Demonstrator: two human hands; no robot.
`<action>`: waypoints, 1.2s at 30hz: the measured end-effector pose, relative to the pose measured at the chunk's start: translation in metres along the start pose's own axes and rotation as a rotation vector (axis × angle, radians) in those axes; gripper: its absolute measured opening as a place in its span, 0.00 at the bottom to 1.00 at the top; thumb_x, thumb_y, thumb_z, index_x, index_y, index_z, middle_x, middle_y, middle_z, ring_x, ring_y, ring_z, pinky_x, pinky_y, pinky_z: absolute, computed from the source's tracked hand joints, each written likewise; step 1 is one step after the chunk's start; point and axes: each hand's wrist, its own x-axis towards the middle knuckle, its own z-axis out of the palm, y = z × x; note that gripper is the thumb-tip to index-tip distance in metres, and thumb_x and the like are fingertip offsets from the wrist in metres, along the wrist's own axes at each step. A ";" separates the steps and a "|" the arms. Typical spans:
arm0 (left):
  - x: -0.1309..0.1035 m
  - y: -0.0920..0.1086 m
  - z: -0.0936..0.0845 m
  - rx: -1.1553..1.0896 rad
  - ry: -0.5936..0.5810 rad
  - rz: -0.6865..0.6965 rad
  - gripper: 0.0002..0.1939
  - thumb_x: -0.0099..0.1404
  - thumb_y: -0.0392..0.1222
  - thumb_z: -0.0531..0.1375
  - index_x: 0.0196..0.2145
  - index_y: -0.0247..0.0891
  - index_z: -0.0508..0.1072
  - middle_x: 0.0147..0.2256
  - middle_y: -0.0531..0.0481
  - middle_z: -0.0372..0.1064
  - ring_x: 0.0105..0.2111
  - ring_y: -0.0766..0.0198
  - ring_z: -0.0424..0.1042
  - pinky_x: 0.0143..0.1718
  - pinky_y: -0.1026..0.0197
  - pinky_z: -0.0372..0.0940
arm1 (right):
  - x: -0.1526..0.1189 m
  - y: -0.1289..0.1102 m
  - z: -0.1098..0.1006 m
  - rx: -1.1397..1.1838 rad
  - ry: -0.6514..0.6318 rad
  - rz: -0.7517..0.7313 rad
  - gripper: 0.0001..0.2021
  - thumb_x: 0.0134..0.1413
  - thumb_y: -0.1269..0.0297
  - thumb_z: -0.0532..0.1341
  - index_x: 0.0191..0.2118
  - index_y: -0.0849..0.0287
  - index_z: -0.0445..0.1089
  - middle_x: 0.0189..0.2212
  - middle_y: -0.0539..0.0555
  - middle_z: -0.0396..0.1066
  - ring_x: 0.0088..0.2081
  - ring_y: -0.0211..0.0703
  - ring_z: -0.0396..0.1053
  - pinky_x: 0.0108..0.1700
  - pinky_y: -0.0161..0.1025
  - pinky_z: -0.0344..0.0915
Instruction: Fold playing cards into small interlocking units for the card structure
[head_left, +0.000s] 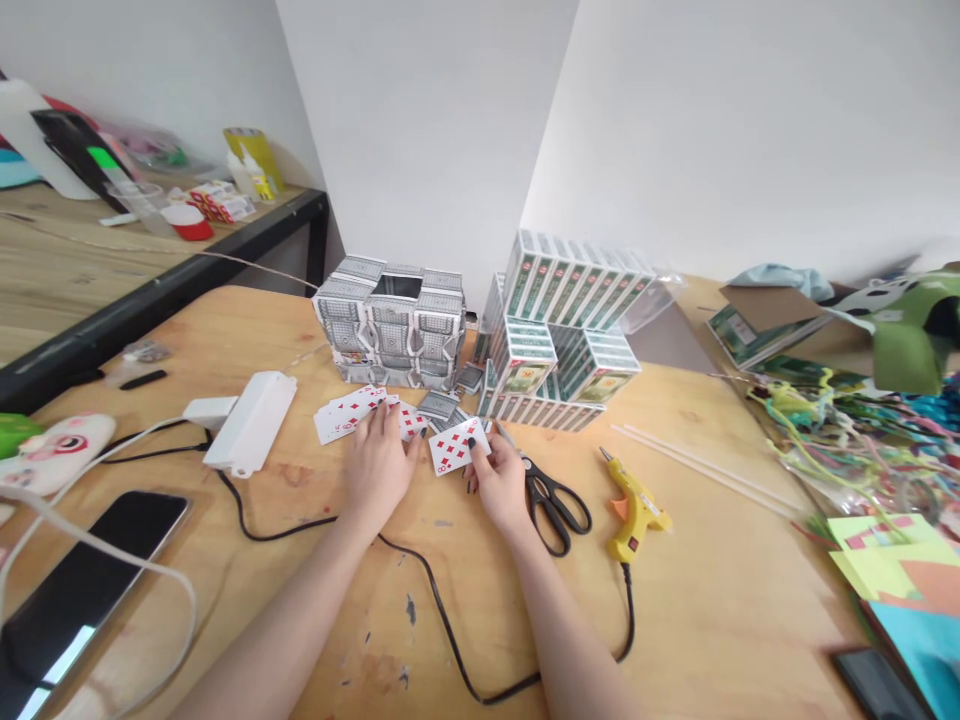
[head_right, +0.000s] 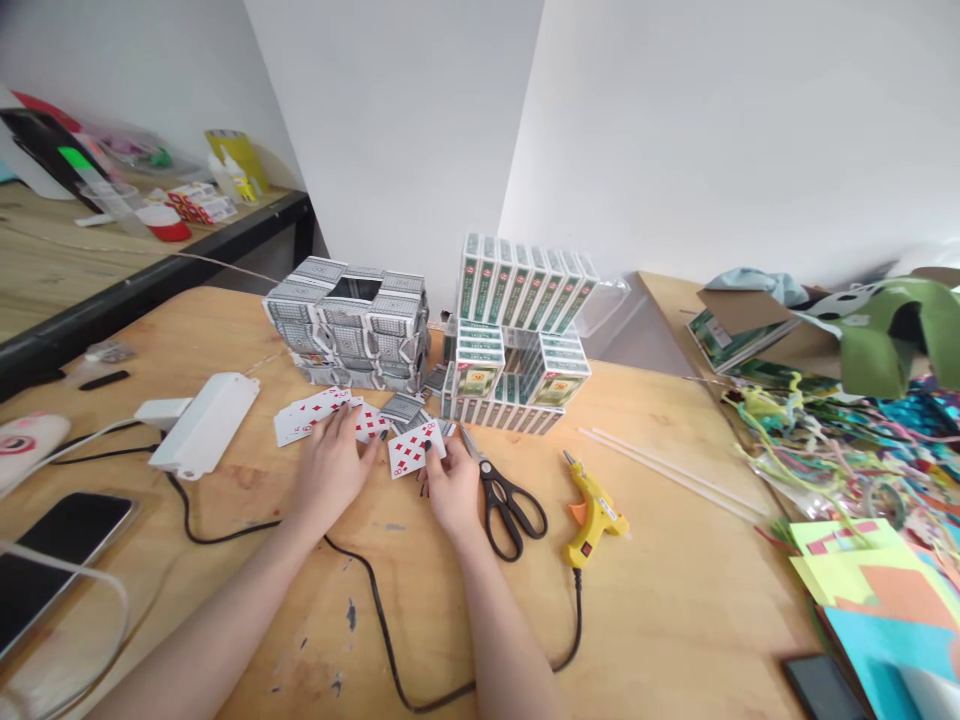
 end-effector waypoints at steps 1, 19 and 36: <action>0.000 0.000 0.000 0.004 0.003 -0.003 0.26 0.60 0.46 0.53 0.53 0.28 0.60 0.53 0.31 0.59 0.55 0.45 0.56 0.53 0.46 0.54 | 0.000 0.001 0.000 -0.015 -0.002 -0.004 0.12 0.51 0.55 0.55 0.31 0.60 0.63 0.15 0.46 0.64 0.13 0.31 0.57 0.15 0.29 0.54; 0.004 0.010 -0.007 -0.266 0.191 -0.133 0.27 0.53 0.36 0.61 0.51 0.35 0.61 0.49 0.36 0.53 0.51 0.46 0.58 0.50 0.44 0.57 | -0.001 0.003 0.002 -0.076 -0.030 -0.025 0.09 0.51 0.59 0.53 0.28 0.58 0.62 0.15 0.45 0.62 0.15 0.34 0.58 0.17 0.30 0.55; 0.001 0.020 -0.003 -1.220 -0.057 -0.257 0.23 0.60 0.42 0.55 0.52 0.38 0.60 0.32 0.48 0.70 0.29 0.65 0.70 0.30 0.64 0.65 | 0.003 0.000 -0.004 0.022 -0.156 0.006 0.19 0.51 0.45 0.54 0.23 0.57 0.60 0.12 0.45 0.61 0.13 0.32 0.56 0.16 0.30 0.53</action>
